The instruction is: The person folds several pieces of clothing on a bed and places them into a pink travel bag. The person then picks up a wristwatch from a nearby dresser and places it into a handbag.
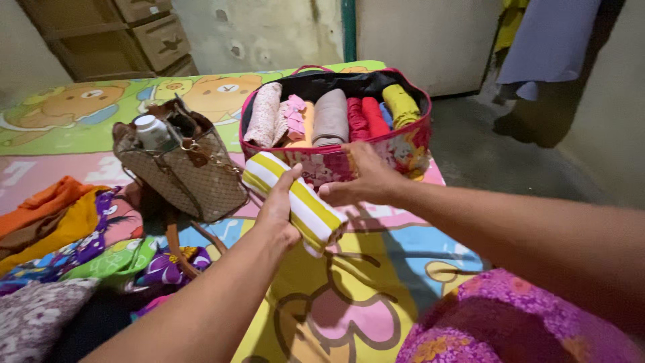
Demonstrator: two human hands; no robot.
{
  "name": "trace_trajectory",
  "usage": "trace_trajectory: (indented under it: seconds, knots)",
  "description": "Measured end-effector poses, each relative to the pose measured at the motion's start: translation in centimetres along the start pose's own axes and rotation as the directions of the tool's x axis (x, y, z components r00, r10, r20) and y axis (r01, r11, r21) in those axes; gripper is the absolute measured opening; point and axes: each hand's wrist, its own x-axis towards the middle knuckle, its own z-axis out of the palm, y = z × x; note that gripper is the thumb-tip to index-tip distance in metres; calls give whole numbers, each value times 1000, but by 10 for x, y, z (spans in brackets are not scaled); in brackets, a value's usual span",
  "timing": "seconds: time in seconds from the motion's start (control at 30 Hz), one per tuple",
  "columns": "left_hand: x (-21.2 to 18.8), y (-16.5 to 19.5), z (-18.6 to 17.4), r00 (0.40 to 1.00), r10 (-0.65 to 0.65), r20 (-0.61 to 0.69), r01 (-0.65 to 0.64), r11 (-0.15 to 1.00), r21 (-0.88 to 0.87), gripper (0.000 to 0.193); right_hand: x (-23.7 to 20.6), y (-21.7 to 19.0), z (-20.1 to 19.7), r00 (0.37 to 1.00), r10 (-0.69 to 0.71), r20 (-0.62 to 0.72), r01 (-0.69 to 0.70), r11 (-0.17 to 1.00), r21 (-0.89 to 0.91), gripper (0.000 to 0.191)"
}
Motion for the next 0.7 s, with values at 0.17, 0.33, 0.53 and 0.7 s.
trace_trajectory:
  seconds: [0.17, 0.33, 0.53, 0.7]
  knots:
    - [-21, 18, 5, 996, 39, -83, -35, 998, 47, 47, 30, 7, -7, 993, 113, 23, -102, 957, -271, 106]
    - [-35, 19, 14, 997, -36, -70, 42, 995, 90, 55, 29, 42, -9, 975, 199, 99, -143, 902, -408, 66]
    - [-23, 19, 43, 997, -56, 55, 48, 990, 129, 46, 26, 72, 7, 976, 168, 137, -120, 946, -301, 17]
    - [-16, 11, 66, 991, -103, 85, 90, 986, 141, 44, -1, 65, 11, 987, 60, 148, -26, 975, -222, 10]
